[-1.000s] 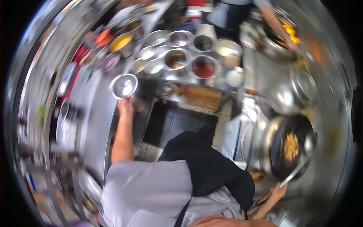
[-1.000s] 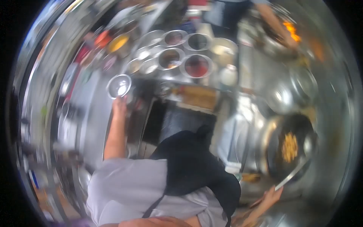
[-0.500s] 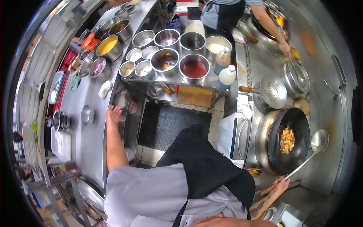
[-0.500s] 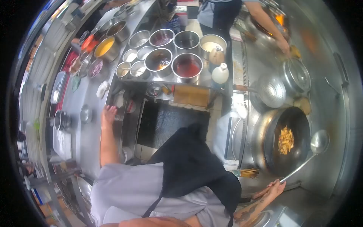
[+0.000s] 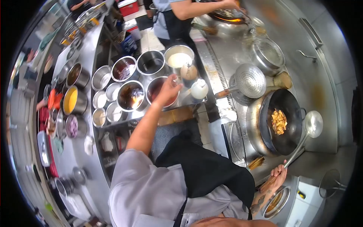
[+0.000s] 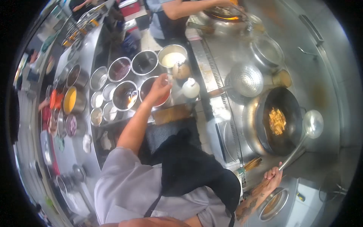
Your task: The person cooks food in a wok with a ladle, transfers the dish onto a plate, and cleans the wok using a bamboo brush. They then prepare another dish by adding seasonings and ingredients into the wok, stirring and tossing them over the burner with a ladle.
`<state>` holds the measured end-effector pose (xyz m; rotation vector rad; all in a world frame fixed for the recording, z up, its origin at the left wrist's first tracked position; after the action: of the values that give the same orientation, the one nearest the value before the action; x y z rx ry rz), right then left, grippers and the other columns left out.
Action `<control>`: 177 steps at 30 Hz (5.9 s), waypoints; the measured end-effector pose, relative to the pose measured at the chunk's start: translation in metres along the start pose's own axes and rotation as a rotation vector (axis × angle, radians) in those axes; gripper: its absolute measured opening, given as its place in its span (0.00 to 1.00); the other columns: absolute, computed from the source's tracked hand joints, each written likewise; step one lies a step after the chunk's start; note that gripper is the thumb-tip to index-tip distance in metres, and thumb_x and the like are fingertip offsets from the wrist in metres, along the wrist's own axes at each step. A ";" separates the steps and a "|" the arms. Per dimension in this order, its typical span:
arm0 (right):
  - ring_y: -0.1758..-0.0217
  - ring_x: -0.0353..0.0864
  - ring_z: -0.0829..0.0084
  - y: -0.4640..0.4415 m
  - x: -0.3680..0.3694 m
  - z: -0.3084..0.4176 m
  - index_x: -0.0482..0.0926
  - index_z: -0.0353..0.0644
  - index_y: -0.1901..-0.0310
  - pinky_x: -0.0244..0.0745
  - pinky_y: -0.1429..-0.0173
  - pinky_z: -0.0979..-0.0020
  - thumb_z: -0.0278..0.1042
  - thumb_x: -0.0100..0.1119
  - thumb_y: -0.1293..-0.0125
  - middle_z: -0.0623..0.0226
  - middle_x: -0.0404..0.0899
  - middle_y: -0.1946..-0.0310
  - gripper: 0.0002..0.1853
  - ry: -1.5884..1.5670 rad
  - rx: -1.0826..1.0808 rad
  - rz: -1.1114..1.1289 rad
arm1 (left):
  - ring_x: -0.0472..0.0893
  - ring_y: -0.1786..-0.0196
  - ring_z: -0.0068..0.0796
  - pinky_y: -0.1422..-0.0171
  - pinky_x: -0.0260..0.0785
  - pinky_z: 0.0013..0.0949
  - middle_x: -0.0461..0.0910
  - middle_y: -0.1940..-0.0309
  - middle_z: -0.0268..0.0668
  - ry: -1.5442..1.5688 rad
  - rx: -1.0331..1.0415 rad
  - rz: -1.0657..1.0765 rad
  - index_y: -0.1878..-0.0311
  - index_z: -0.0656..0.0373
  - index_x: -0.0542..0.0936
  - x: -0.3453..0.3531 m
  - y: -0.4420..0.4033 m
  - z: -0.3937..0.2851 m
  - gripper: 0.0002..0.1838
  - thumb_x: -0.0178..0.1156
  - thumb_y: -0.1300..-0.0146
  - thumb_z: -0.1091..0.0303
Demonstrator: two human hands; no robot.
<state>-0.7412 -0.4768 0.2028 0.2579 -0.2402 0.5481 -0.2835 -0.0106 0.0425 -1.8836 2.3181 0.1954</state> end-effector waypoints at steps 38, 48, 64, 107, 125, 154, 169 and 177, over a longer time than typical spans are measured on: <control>0.87 0.68 0.80 0.024 0.002 -0.014 0.72 0.36 0.46 0.62 0.84 0.77 0.22 0.54 0.40 0.71 0.71 0.79 0.18 0.022 0.132 0.019 | 0.77 0.51 0.55 0.45 0.71 0.48 0.75 0.51 0.53 -0.589 1.195 0.050 0.40 0.67 0.66 0.225 -0.037 -0.304 0.44 0.75 0.64 0.67; 0.87 0.69 0.81 0.025 0.003 0.004 0.71 0.35 0.49 0.62 0.84 0.78 0.23 0.52 0.38 0.70 0.72 0.77 0.15 -0.048 0.197 0.125 | 0.77 0.53 0.49 0.49 0.68 0.50 0.76 0.57 0.48 -1.060 1.196 0.280 0.40 0.58 0.64 0.391 0.019 -0.341 0.45 0.75 0.64 0.62; 0.87 0.66 0.85 0.007 -0.021 0.013 0.72 0.34 0.45 0.62 0.84 0.81 0.21 0.51 0.37 0.73 0.70 0.77 0.18 0.206 0.102 0.083 | 0.78 0.49 0.48 0.44 0.66 0.50 0.76 0.55 0.46 -1.335 1.136 0.383 0.40 0.56 0.64 0.479 0.039 -0.333 0.44 0.76 0.62 0.59; 0.87 0.70 0.77 -0.044 -0.022 -0.018 0.74 0.33 0.49 0.67 0.82 0.71 0.28 0.52 0.41 0.67 0.72 0.82 0.17 1.071 -0.054 -0.162 | 0.78 0.49 0.36 0.41 0.69 0.37 0.76 0.50 0.48 -0.291 0.263 -0.159 0.42 0.70 0.69 0.068 -0.100 -0.007 0.43 0.79 0.61 0.64; 0.82 0.75 0.72 -0.082 -0.053 0.005 0.78 0.34 0.58 0.72 0.77 0.67 0.28 0.53 0.41 0.64 0.75 0.81 0.11 0.938 0.118 -0.209 | 0.77 0.58 0.37 0.52 0.71 0.36 0.77 0.59 0.44 -0.500 0.515 -0.127 0.45 0.69 0.71 0.038 -0.055 -0.045 0.26 0.59 0.52 0.78; 0.84 0.74 0.72 -0.052 -0.056 0.010 0.76 0.32 0.57 0.71 0.80 0.70 0.26 0.51 0.38 0.60 0.76 0.78 0.11 0.945 0.219 0.128 | 0.80 0.72 0.47 0.65 0.68 0.49 0.78 0.79 0.45 -0.456 1.171 0.769 0.74 0.59 0.75 0.493 0.182 -0.197 0.11 0.56 0.37 0.64; 0.77 0.81 0.55 -0.067 -0.058 0.049 0.73 0.29 0.59 0.76 0.67 0.56 0.30 0.53 0.40 0.46 0.79 0.73 0.12 1.247 -0.171 -0.065 | 0.81 0.68 0.47 0.62 0.69 0.47 0.80 0.75 0.45 -0.463 1.190 0.753 0.70 0.58 0.75 0.504 0.188 -0.195 0.09 0.58 0.38 0.63; 0.79 0.80 0.57 -0.072 -0.052 0.026 0.74 0.30 0.60 0.75 0.70 0.59 0.30 0.54 0.41 0.48 0.78 0.77 0.11 1.156 -0.012 -0.115 | 0.81 0.69 0.48 0.62 0.70 0.48 0.80 0.76 0.44 -0.429 1.228 0.743 0.72 0.59 0.75 0.489 0.185 -0.192 0.09 0.58 0.39 0.64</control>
<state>-0.7497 -0.5685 0.1994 -0.0834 0.8867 0.5058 -0.5690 -0.4796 0.1362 -0.3455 1.9061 -0.5623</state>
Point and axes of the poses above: each hand's wrist, its own y-axis away from the middle knuckle, its own x-axis out of the palm, z = x × y, the point moved 4 cm from there along -y, towards the middle knuckle
